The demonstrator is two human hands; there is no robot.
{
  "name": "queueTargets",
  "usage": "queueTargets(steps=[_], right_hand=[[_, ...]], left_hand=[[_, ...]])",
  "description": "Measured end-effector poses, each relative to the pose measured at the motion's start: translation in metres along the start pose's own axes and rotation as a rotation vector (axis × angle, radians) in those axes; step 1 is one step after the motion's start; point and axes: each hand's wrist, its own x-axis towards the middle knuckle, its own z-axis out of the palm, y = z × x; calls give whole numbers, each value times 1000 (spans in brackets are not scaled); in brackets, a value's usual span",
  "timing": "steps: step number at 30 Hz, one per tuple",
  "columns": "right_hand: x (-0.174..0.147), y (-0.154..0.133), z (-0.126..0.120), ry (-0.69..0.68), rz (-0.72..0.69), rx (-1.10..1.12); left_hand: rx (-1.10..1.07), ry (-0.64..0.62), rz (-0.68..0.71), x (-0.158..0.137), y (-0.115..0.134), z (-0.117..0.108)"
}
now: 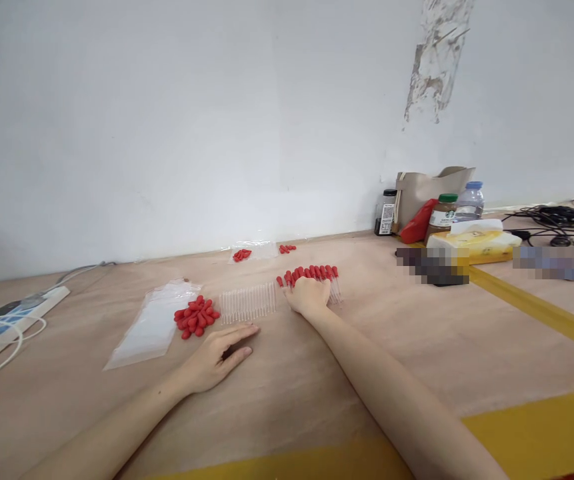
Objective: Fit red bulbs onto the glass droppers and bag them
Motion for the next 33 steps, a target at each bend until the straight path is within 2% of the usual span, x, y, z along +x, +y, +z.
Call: queueTargets(steps=[5, 9, 13, 19, 26, 29, 33], right_hand=[[-6, -8, -6, 59, -89, 45], [-9, -22, -7, -7, -155, 31], [-1, -38, -6, -122, -119, -5], [13, -52, -2, -220, -37, -28], [8, -53, -10, -227, -74, -14], [-5, -42, -23, -166, -126, -2], [-28, -8, -35, -26, -289, 28]], left_hand=[[-8, 1, 2, 1, 0, 0], [-19, -3, 4, 2, -1, 1], [-17, 7, 14, 1, -1, 1], [-36, 1, 16, 1, 1, -2], [-34, 3, 17, 0, 4, 1], [19, 80, 14, 1, 4, -4], [230, 333, -123, 7, -18, -34]])
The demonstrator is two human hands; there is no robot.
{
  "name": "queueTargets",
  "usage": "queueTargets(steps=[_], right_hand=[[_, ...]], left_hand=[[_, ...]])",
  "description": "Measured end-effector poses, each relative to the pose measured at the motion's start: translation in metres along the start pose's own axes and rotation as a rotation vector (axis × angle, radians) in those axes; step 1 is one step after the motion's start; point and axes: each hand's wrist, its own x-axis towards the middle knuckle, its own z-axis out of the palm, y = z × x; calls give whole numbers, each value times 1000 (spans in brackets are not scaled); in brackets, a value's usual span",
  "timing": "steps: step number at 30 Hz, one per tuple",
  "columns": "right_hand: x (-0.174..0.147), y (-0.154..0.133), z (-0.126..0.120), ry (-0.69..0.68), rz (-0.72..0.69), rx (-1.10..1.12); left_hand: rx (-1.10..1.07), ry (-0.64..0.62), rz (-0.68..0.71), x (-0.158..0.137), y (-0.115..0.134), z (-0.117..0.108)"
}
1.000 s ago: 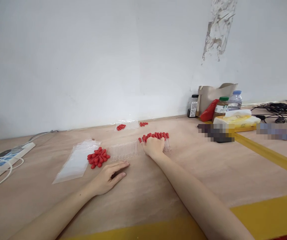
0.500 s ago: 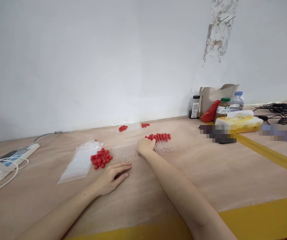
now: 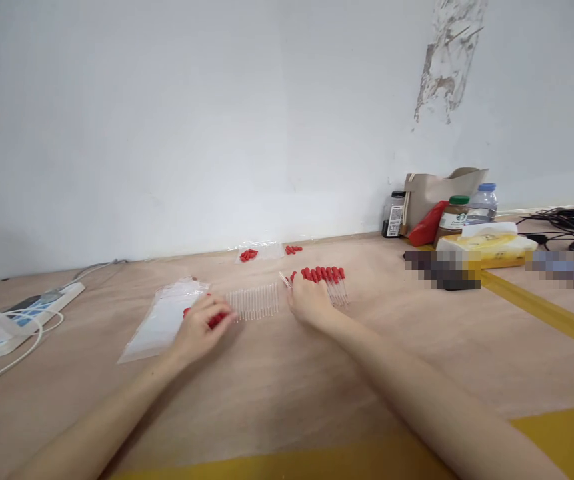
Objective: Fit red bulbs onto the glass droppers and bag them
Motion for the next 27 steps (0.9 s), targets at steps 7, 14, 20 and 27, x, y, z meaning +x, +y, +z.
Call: queueTargets(steps=[7, 14, 20, 27], right_hand=[[-37, 46, 18, 207, -402, 231], [-43, 50, 26, 203, -456, 192], [-45, 47, 22, 207, -461, 208], [-45, 42, 23, 219, -434, 275]], left_hand=[[229, -185, -198, 41, -71, -26], [176, -321, -208, 51, -85, -13], [67, -264, -183, 54, -88, -20], [-334, 30, -279, 38, -40, -27]])
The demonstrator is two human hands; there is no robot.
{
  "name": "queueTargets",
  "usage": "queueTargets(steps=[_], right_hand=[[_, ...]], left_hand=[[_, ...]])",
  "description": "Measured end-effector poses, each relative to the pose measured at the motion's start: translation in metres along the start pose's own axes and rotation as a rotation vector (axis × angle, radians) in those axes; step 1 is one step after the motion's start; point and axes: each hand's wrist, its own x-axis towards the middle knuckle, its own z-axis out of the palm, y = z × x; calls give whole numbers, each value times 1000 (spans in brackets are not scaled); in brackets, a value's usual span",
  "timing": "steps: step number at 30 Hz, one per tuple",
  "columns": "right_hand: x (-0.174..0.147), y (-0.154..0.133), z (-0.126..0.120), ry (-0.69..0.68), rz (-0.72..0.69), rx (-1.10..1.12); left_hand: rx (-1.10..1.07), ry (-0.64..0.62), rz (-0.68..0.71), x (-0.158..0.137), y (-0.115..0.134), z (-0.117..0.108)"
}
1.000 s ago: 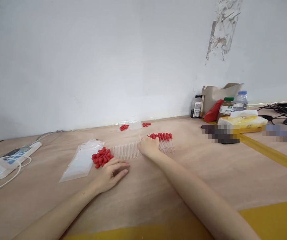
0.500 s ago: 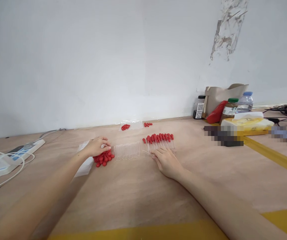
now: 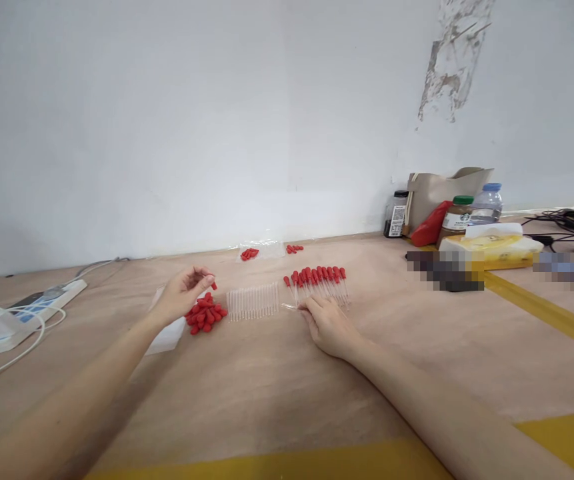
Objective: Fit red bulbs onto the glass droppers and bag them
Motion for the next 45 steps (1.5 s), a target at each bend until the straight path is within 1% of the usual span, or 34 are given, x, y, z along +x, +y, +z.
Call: queueTargets(steps=[1, 3, 4, 6, 9, 12, 16, 22, 25, 32, 35, 40, 45], right_hand=[[0, 0, 1, -5, 15, 7], [0, -1, 3, -17, 31, 19], [1, -2, 3, -26, 30, 23], [0, -4, 4, -41, 14, 28], [0, -8, 5, -36, -7, 26], [0, -13, 4, -28, -11, 15], [0, -20, 2, -43, -11, 8], [-1, -29, 2, -22, -35, 38], [0, -30, 4, 4, -56, 54], [1, -29, 8, 14, -69, 75], [1, -28, 10, 12, -75, 97], [1, -24, 13, 35, -125, 121], [1, -23, 14, 55, -182, 77]], left_hand=[[-131, -36, -24, -8, 7, 8], [-316, -151, -79, -24, 18, 27], [-399, -199, -89, -31, 22, 36], [-509, -251, -130, -42, 26, 53], [-578, -254, -240, -51, 26, 70], [-551, -213, -282, -57, 24, 78], [-474, -170, -230, -61, 20, 80], [-232, -199, -7, -63, 21, 81], [-179, -222, 56, -63, 23, 81], [-199, -242, 103, -64, 27, 81], [-185, -229, 121, -64, 28, 80], [-182, -234, 183, -66, 30, 79], [-143, -259, 216, -68, 33, 77]])
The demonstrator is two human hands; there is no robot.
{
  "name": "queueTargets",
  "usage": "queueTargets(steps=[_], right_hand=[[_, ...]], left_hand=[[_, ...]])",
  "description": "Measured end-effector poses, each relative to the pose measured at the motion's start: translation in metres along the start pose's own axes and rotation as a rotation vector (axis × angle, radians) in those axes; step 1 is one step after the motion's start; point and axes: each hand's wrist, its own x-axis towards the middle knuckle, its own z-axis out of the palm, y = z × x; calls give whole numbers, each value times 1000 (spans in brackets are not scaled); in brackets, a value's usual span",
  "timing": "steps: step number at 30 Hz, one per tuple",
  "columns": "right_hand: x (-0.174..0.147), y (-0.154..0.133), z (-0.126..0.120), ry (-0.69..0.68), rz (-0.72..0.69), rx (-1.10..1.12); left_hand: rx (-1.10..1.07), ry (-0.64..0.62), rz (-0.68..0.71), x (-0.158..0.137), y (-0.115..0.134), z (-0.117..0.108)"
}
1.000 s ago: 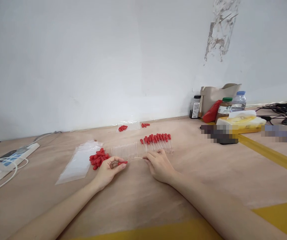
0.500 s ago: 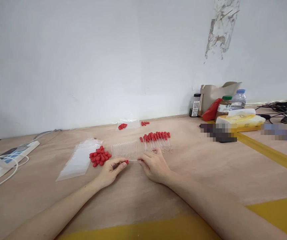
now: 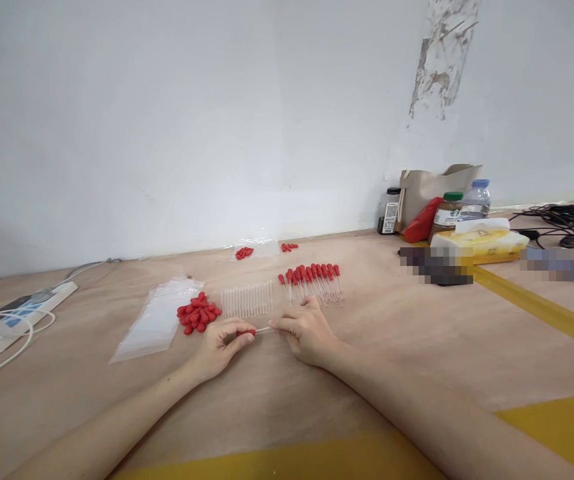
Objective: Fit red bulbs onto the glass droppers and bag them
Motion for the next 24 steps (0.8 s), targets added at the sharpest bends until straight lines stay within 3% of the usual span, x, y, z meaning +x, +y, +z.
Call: queueTargets(steps=[10, 18, 24], right_hand=[[-1, -14, 0, -36, -7, -41], [1, -15, 3, -163, 52, -57], [9, -20, -9, -232, 65, -171]], left_hand=[[197, -22, 86, -1, 11, 0], [249, -36, 173, 0, 6, 2], [290, 15, 202, 3, 2, 1]])
